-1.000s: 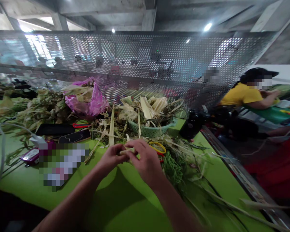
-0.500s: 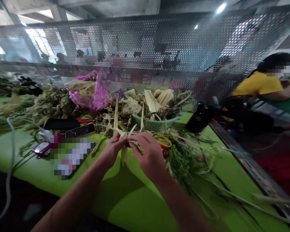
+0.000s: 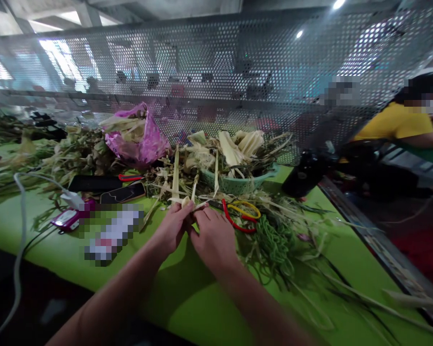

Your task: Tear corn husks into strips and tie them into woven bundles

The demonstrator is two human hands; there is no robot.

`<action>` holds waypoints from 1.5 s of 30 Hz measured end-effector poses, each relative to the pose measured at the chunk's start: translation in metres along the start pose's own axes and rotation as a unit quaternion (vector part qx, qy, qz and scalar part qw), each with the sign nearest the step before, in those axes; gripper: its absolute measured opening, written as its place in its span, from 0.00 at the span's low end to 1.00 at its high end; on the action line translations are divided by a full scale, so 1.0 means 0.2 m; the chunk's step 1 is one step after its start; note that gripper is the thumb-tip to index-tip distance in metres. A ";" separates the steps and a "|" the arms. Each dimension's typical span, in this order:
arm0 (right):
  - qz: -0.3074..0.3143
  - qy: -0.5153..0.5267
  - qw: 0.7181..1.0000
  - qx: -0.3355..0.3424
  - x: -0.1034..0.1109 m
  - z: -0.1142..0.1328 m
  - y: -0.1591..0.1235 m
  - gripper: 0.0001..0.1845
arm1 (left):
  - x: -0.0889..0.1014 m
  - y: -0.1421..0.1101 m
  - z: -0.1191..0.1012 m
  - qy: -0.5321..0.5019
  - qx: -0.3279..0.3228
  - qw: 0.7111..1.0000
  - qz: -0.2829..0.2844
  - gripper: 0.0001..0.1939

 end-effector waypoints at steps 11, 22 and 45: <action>0.101 0.133 0.982 -0.089 -0.03 -0.01 0.02 0.05 | 0.03 0.01 -0.12 0.125 -0.120 0.985 -0.022 0.10; 0.073 0.302 0.940 -0.143 0.10 -0.20 0.07 0.08 | -0.02 -0.01 -0.14 0.166 -0.100 0.980 0.049 0.13; 0.040 0.329 0.924 -0.191 0.07 -0.29 0.06 0.11 | -0.06 0.00 0.00 -0.006 0.043 0.993 0.108 0.20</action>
Point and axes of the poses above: each hand's wrist, its own y-axis towards the middle knuckle, its own x-axis out of the back of the hand, z = x × y, the point moved 8 cm from there along y, towards the middle knuckle, and after that the axes turned 9 degrees about y, right-handed, at the moved point
